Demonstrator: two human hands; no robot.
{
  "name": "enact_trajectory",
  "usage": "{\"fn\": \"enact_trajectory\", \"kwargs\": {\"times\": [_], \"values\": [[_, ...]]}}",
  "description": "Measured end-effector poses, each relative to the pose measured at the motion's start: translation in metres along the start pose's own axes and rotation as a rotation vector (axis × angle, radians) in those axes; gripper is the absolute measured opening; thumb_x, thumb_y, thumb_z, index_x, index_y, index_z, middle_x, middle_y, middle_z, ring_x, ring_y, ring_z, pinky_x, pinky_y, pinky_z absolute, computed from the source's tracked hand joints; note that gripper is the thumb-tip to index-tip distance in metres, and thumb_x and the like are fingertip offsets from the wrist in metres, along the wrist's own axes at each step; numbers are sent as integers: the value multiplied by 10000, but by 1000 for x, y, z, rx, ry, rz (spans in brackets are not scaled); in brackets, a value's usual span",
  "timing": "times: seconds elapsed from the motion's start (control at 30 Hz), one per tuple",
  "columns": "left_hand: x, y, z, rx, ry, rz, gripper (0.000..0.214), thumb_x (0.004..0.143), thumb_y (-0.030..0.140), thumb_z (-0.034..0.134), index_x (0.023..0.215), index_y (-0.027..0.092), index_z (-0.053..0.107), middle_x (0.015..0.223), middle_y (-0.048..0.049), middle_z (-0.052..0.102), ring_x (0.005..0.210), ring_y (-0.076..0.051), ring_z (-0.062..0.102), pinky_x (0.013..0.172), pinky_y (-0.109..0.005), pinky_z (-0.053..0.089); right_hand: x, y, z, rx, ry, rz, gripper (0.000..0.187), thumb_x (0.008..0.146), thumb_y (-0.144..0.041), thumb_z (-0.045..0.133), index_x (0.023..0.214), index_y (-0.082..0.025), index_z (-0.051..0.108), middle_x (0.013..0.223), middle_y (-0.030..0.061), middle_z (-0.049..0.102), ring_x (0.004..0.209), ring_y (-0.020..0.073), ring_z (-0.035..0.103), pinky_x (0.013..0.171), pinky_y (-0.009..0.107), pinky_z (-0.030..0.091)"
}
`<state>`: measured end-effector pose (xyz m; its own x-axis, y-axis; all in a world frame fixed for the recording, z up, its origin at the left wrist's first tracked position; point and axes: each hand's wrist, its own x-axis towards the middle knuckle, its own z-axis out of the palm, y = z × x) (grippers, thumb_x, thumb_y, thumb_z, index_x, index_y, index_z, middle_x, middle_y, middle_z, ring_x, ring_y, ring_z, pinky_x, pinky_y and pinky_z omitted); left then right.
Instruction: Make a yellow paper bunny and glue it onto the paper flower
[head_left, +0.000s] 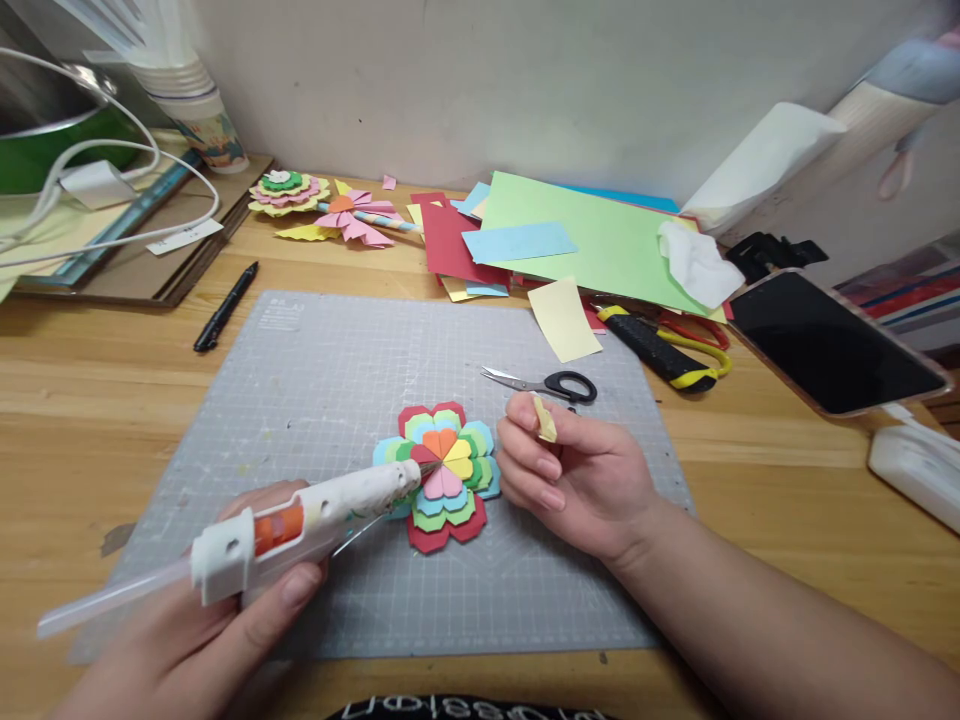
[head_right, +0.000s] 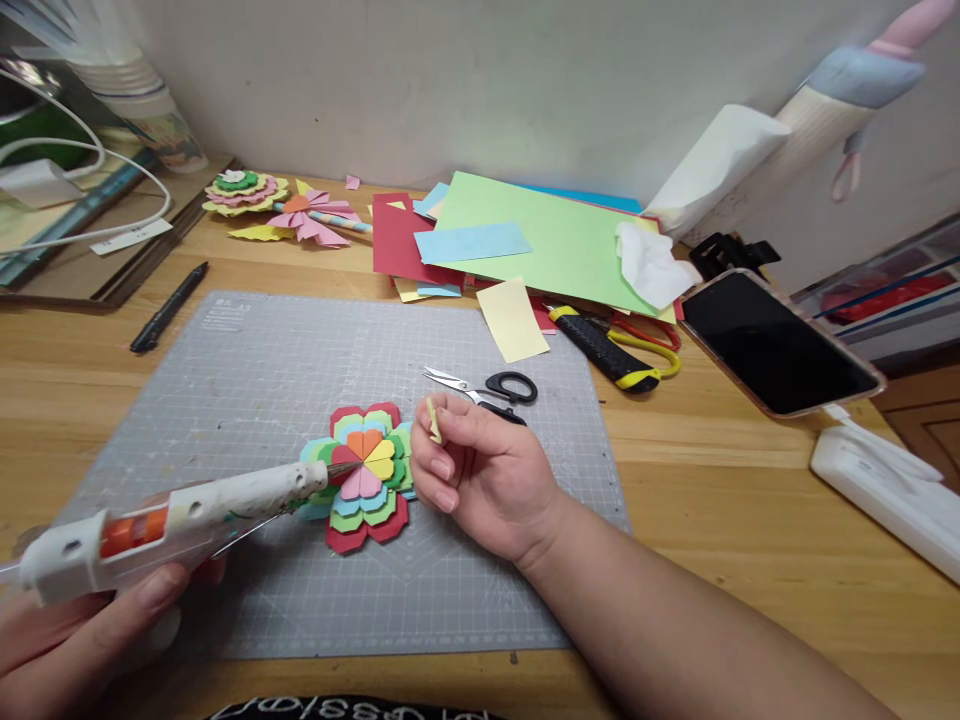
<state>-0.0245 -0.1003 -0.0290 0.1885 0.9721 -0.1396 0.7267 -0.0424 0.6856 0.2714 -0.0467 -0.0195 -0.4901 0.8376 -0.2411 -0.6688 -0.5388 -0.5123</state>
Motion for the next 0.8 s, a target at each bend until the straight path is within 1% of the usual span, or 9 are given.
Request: {"fn": "enact_trajectory", "kwargs": {"times": [0.07, 0.17, 0.3, 0.37, 0.53, 0.63, 0.8], "values": [[-1, 0, 0, 0, -2, -25, 318, 832, 555, 467, 757, 341, 690, 854, 37, 722, 1019, -245, 684, 1005, -404, 488, 0, 0, -1, 0, -1, -2, 94, 783, -204, 615, 711, -168, 567, 521, -58, 455, 398, 58, 408, 442, 209, 257], [-3, -5, -1, -9, -4, -30, 320, 827, 555, 469, 767, 339, 696, 842, 39, 721, 1005, -252, 686, 993, -411, 503, 1, 0, -1, -8, 1, -3, 97, 784, -207, 616, 712, -169, 563, 521, -58, 454, 397, 59, 401, 442, 211, 257], [-3, -15, 1, -9, 49, -22, 278, 796, 552, 497, 742, 371, 701, 809, 73, 715, 1001, -237, 686, 983, -360, 524, 1, 0, 0, -7, 1, -1, 99, 780, -201, 618, 706, -168, 560, 518, -59, 453, 397, 56, 394, 440, 208, 252], [-2, -17, 3, -13, 69, -14, 246, 785, 539, 512, 722, 387, 695, 796, 68, 715, 991, -227, 685, 972, -336, 538, 1, 0, 0, -2, 4, -1, 94, 775, -197, 621, 707, -169, 563, 518, -58, 459, 398, 59, 393, 438, 210, 250], [-4, -17, 5, 43, 81, 22, 248, 818, 530, 475, 774, 395, 679, 832, 64, 717, 974, -213, 682, 1001, -341, 518, 0, 0, -1, -9, 5, 2, 96, 783, -203, 619, 714, -170, 562, 518, -57, 460, 399, 60, 397, 441, 211, 254], [-6, -17, 2, 82, 65, 36, 246, 830, 529, 461, 809, 397, 667, 856, 89, 710, 999, -191, 680, 1004, -303, 503, 0, 0, -1, -21, 5, 1, 104, 784, -211, 624, 720, -170, 553, 522, -61, 452, 400, 55, 406, 441, 208, 254], [-3, -12, 1, 81, 50, 69, 254, 830, 529, 451, 797, 390, 660, 857, 121, 702, 1025, -169, 676, 1023, -259, 466, 1, 0, -1, -25, 1, -2, 114, 786, -218, 626, 720, -170, 546, 522, -63, 451, 400, 54, 407, 442, 209, 255]]}}
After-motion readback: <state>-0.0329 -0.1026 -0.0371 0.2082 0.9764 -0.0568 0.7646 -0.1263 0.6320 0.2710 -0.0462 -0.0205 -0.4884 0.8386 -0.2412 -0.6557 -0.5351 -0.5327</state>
